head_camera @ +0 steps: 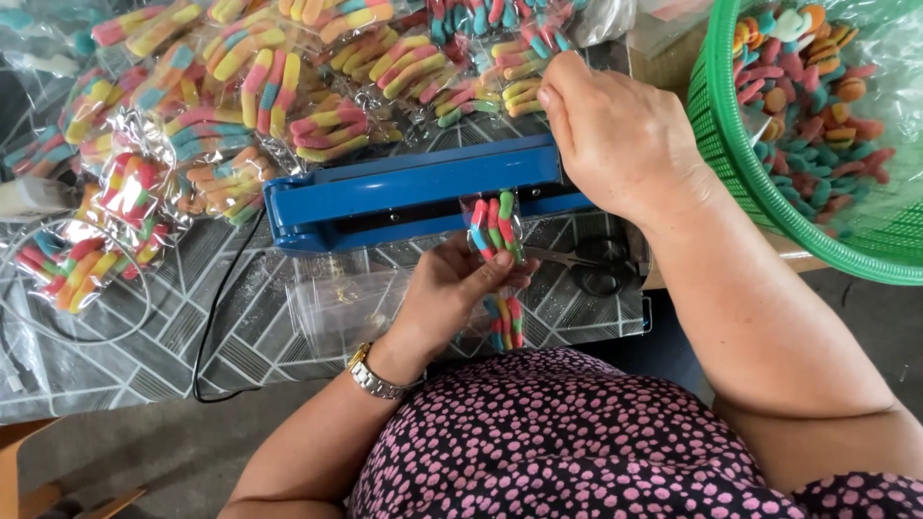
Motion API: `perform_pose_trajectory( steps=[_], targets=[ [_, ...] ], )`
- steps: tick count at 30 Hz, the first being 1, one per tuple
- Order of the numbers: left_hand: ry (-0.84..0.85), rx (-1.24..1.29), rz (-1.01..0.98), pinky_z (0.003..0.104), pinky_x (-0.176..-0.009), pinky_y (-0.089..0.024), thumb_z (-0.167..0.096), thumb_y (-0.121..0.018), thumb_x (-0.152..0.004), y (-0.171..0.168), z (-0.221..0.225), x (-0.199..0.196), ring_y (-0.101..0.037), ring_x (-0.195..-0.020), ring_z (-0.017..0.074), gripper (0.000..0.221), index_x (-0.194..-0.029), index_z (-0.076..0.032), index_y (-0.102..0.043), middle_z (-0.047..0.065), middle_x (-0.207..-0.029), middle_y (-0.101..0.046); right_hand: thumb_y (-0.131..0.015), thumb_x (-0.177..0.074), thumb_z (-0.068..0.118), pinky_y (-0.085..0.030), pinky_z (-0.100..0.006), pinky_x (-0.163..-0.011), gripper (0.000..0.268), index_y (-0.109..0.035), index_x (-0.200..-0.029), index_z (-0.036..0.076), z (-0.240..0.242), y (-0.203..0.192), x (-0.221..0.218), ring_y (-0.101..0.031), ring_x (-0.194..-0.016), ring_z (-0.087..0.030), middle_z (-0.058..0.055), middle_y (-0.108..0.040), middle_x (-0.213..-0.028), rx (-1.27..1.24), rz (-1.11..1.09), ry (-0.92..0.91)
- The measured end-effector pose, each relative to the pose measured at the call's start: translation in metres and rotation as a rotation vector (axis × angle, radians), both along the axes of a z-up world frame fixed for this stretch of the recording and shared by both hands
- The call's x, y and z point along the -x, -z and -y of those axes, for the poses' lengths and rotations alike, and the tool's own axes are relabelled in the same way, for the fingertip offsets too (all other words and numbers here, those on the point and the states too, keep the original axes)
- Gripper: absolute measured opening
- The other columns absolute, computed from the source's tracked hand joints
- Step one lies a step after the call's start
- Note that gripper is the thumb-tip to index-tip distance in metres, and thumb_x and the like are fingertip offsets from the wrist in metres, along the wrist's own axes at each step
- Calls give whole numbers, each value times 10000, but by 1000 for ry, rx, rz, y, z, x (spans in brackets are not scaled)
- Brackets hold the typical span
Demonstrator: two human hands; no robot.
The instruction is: Packing gummy worm candies into small plastic bags and sealing them with a manual heat sealer.
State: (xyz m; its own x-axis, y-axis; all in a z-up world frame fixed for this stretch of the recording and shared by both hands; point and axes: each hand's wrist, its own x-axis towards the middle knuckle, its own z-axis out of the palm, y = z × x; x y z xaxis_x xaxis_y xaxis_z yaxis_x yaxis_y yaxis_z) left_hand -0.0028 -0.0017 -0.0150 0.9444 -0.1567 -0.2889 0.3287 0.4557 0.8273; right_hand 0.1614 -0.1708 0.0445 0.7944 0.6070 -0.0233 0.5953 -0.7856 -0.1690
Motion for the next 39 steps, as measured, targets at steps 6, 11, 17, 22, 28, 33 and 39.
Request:
perform_pose_trajectory(
  steps=[6, 11, 17, 22, 28, 33, 39],
  targets=[
    [39, -95, -24, 291, -784, -679, -182, -678, -948, -8, -1, -3, -800, -918, 235, 271, -1036, 62, -756, 181, -1047, -793, -404, -1203, 285, -459, -554, -527, 192, -481, -1161, 114, 1, 1, 0, -594, -622, -368, -64, -636, -808, 2, 24, -7],
    [25, -54, -46, 310, -829, -676, -146, -661, -959, -4, 2, -2, -789, -957, 251, 270, -1048, 97, -737, 209, -1056, -783, -406, -1199, 294, -455, -558, -531, 206, -496, -1163, 112, 2, 2, -1, -603, -626, -374, -66, -654, -815, -14, 22, -11],
    [-3, -43, -32, 312, -826, -673, -157, -644, -977, -6, 5, -1, -793, -943, 247, 277, -983, 98, -752, 211, -1038, -784, -390, -1196, 298, -445, -547, -541, 220, -495, -1151, 111, 0, 1, -1, -589, -624, -364, -65, -639, -792, -28, 21, 1],
    [7, -119, 34, 282, -748, -666, -206, -619, -999, -4, 5, -1, -798, -875, 206, 305, -982, 62, -764, 178, -1023, -796, -415, -1197, 269, -449, -543, -545, 204, -521, -1140, 104, -4, -9, 3, -578, -629, -353, -77, -636, -812, -41, 69, -22],
    [-43, -58, -92, 315, -784, -663, -192, -645, -963, -10, 10, 1, -788, -898, 261, 305, -1031, 98, -712, 240, -1066, -785, -714, -1236, 257, -444, -377, -490, 271, -683, -985, 160, 15, -45, 31, -639, -655, -226, -6, -634, -786, -213, 598, -67],
    [-67, -21, -153, 372, -880, -653, -178, -631, -969, -6, 12, 3, -779, -942, 300, 268, -1115, 47, -652, 240, -1090, -777, -433, -1204, 184, -394, -537, -1053, 435, -646, -1290, -185, 11, -76, 79, -564, -1231, -458, -312, -607, -1332, -648, 565, -246],
    [-108, -48, 8, 431, -815, -622, -202, -658, -995, 1, 15, 4, -764, -932, 404, 368, -1131, 132, -584, 344, -1028, -739, -648, -976, 127, -530, -436, -688, 154, -738, -930, 11, 59, 43, 98, -670, -699, -366, -111, -695, -800, -822, 366, -167]
  ],
)
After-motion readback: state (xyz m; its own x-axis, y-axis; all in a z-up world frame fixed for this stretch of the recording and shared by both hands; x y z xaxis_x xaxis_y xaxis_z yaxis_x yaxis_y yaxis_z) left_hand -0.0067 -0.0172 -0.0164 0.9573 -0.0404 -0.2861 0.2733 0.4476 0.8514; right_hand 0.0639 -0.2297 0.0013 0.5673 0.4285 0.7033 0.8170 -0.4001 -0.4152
